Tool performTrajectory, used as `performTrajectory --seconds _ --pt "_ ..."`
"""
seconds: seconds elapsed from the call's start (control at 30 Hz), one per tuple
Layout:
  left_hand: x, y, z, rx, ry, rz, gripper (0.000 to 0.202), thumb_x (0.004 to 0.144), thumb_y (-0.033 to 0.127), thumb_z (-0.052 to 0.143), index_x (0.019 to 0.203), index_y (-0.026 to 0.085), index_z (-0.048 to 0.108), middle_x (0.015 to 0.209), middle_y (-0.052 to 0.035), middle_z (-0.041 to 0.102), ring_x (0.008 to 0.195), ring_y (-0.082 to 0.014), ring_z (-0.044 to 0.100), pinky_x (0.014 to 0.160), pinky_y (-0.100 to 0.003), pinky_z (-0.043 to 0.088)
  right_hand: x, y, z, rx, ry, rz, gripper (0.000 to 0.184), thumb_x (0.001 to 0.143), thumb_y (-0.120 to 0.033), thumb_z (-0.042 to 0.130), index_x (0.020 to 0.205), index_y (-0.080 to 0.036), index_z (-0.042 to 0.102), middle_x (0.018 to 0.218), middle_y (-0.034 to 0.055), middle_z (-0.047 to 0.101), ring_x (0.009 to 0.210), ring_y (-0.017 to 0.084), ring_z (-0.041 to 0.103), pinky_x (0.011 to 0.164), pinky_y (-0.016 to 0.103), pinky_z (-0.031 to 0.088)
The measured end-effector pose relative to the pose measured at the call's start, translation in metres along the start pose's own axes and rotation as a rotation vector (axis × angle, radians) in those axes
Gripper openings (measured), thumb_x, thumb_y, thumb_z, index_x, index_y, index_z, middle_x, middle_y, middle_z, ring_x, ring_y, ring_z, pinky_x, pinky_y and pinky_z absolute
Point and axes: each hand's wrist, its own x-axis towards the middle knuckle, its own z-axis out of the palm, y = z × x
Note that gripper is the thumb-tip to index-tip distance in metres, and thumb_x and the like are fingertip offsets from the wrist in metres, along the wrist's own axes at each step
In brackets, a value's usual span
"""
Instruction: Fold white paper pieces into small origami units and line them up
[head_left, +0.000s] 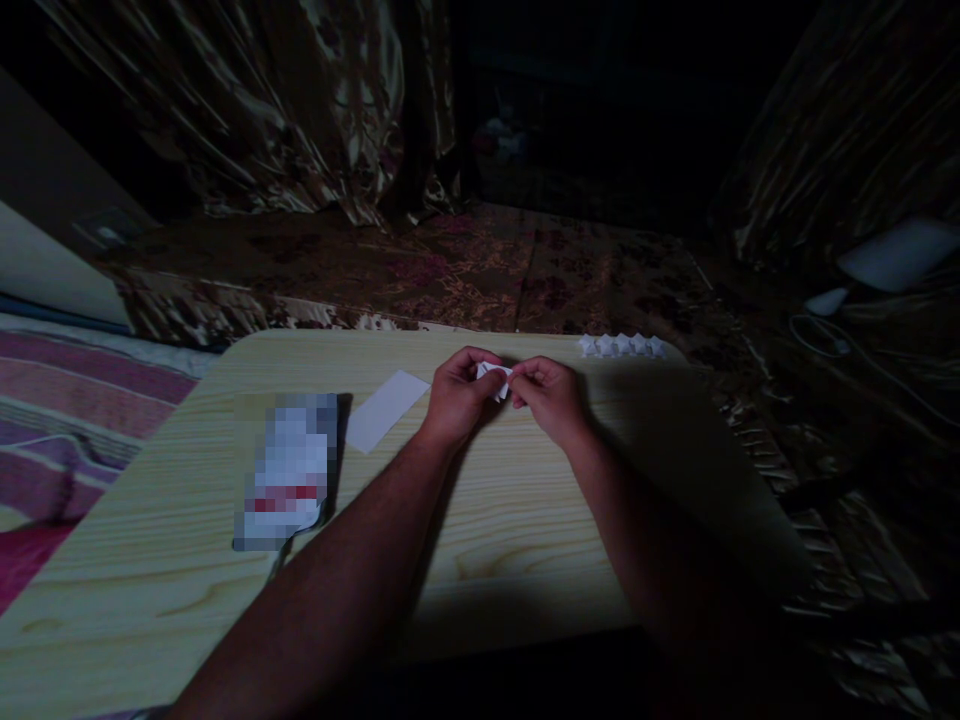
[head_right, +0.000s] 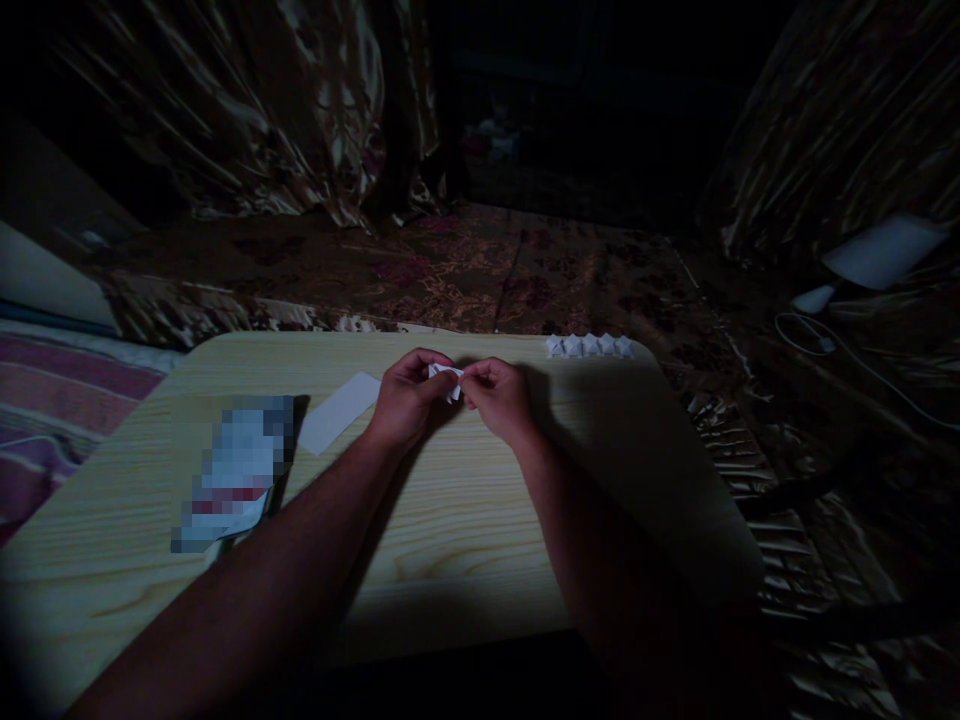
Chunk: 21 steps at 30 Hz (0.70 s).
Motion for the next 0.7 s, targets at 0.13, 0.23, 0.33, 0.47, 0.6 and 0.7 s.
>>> performTrajectory --seconds 0.13,0.23,0.33,0.47,0.6,0.7 --pt "-0.0006 0.0007 0.0012 0.041 0.038 0.002 0.020 0.064 0.022 0.071 0.081 0.017 0.063 0.062 0.0022 0.062 0.052 -0.0097 0.053 0.053 -0.022 0.042 -0.0009 -0.0013 -0.0001 -0.019 -0.004 0.003 0.015 0.069 -0.031 0.065 0.074 -0.018 0.059 0.052 -0.0047 0.056 0.046 0.009 0.051 0.048 0.022 0.041" --pt "-0.0012 0.0014 0.0019 0.052 0.054 0.011 0.019 0.063 0.023 0.072 0.079 0.017 0.064 0.063 0.0017 0.062 0.053 -0.0101 0.054 0.053 -0.022 0.042 -0.0011 -0.0012 -0.0001 -0.021 0.003 0.005 0.016 0.069 -0.032 0.065 0.074 -0.018 0.059 0.051 -0.0048 0.056 0.045 0.009 0.050 0.048 0.022 0.041" --pt "-0.0016 0.0010 0.0014 0.063 0.055 0.010 0.019 0.062 0.024 0.073 0.078 0.017 0.065 0.064 0.0010 0.063 0.054 -0.0104 0.054 0.053 -0.022 0.043 -0.0009 -0.0001 -0.0005 -0.028 0.007 0.000 0.016 0.070 -0.033 0.064 0.074 -0.018 0.059 0.051 -0.0049 0.055 0.045 0.009 0.050 0.047 0.022 0.041" --pt "-0.0015 0.0000 0.0000 0.094 0.054 0.025 0.017 0.064 0.024 0.073 0.078 0.017 0.066 0.064 0.0005 0.063 0.054 -0.0106 0.054 0.053 -0.022 0.042 -0.0004 0.0020 -0.0007 -0.027 0.007 -0.004 0.016 0.071 -0.033 0.064 0.074 -0.018 0.059 0.051 -0.0046 0.056 0.045 0.009 0.050 0.047 0.022 0.041" --pt "-0.0009 -0.0002 -0.0005 0.131 0.075 0.058 0.016 0.066 0.025 0.072 0.079 0.016 0.067 0.065 0.0001 0.064 0.054 -0.0101 0.053 0.052 -0.022 0.041 0.0004 0.0044 -0.0005 -0.012 0.004 -0.010 0.017 0.071 -0.034 0.064 0.077 -0.018 0.060 0.052 -0.0045 0.056 0.045 0.009 0.050 0.046 0.022 0.041" --pt "-0.0006 -0.0005 -0.0005 0.135 0.080 0.051 0.017 0.066 0.025 0.072 0.079 0.016 0.067 0.064 0.0003 0.063 0.053 -0.0098 0.053 0.051 -0.022 0.041 0.0012 0.0058 -0.0005 -0.016 0.002 -0.005 0.018 0.071 -0.034 0.064 0.078 -0.018 0.060 0.052 -0.0046 0.056 0.045 0.009 0.050 0.047 0.022 0.042"
